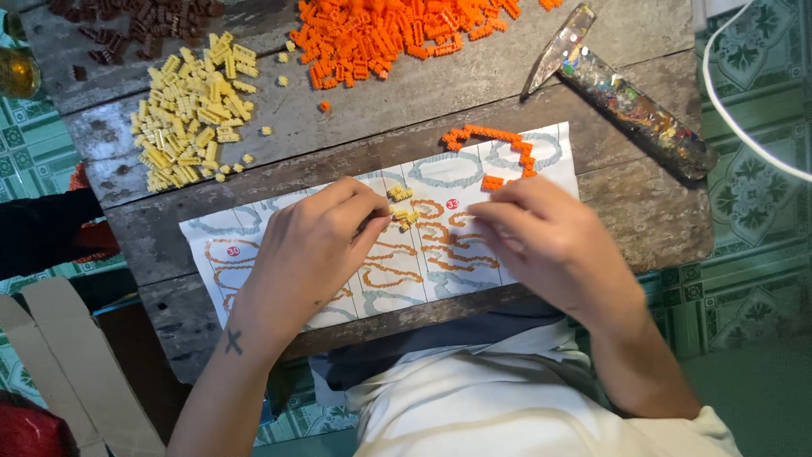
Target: A person is seen assembling a mosaic-like figure by placing small orange and yellow plastic blocks onto a printed template on a wooden table, eventually using a small hammer to press them into place.
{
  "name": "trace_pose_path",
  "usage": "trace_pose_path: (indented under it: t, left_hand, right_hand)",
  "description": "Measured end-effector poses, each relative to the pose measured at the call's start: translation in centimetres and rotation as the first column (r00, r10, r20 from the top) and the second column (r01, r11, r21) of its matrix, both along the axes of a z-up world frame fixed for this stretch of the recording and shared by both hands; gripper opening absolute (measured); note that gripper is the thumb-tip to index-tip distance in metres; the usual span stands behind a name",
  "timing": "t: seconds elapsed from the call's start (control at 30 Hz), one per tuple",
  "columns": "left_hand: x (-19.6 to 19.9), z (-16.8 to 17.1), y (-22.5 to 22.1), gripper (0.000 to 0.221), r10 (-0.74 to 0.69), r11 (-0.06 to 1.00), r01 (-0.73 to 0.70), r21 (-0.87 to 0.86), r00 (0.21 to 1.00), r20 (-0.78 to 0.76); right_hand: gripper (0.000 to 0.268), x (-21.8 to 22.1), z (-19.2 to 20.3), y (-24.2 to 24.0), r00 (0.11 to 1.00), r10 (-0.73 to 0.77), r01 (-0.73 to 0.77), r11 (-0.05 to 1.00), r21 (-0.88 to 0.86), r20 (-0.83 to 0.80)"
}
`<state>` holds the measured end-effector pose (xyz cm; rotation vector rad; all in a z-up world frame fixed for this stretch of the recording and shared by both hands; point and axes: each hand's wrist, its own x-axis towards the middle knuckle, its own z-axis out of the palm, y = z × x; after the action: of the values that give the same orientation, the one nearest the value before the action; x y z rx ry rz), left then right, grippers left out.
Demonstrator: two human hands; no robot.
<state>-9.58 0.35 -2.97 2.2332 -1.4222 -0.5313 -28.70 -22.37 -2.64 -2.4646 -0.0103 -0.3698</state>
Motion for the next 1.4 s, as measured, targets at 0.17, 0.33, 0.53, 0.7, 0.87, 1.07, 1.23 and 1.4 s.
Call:
trace_pose_path:
  t: [0.17, 0.33, 0.53, 0.7, 0.87, 1.07, 1.23, 1.4]
  left_hand:
    - [-0.7, 0.3, 0.5, 0.007, 0.016, 1.0, -0.016, -0.005, 0.999, 0.046]
    - [-1.4, 1.6, 1.2, 0.005, 0.048, 0.999, -0.049, 0.006, 0.996, 0.077]
    - [-2.9, 1.3, 1.8, 0.007, 0.088, 0.996, -0.086, -0.03, 0.994, 0.059]
    - [-4.2, 0.7, 2.4, 0.017, 0.136, 0.982, -0.143, -0.123, 0.989, -0.061]
    - [-4.7, 0.6, 2.6, 0.017, 0.169, 0.961, -0.192, -0.201, 0.977, -0.127]
    - [-5.1, 0.4, 2.8, 0.02, 0.201, 0.948, -0.238, -0.209, 0.962, -0.184]
    - [-5.8, 0.2, 2.5, 0.016, 0.237, 0.931, -0.251, -0.263, 0.968, -0.085]
    - [-6.2, -0.3, 1.8, 0.009, 0.216, 0.944, -0.19, -0.27, 0.974, 0.071]
  right_hand:
    - [0.01, 2.0, -1.7, 3.3, 0.997, 0.08, -0.081, 0.995, -0.057, -0.02]
    - [0.009, 3.1, -2.1, 5.5, 0.998, 0.05, -0.042, 0.977, -0.208, 0.034]
    - [0.007, 2.8, -2.0, 6.6, 0.998, 0.0, 0.014, 0.979, -0.205, 0.066]
    - [0.012, 2.4, -2.0, 7.9, 0.989, -0.092, 0.11, 0.982, -0.154, 0.119]
    - [0.011, 2.5, -2.7, 8.4, 0.991, -0.098, 0.111, 0.982, -0.153, 0.09]
    - [0.007, 2.6, -1.7, 7.5, 0.996, -0.008, 0.01, 0.999, -0.031, 0.089]
    - [0.012, 0.2, -0.6, 4.7, 0.998, 0.001, -0.011, 0.984, 0.18, 0.059]
    - [0.021, -2.7, -1.7, 3.5, 0.999, 0.028, -0.029, 0.999, -0.039, -0.02]
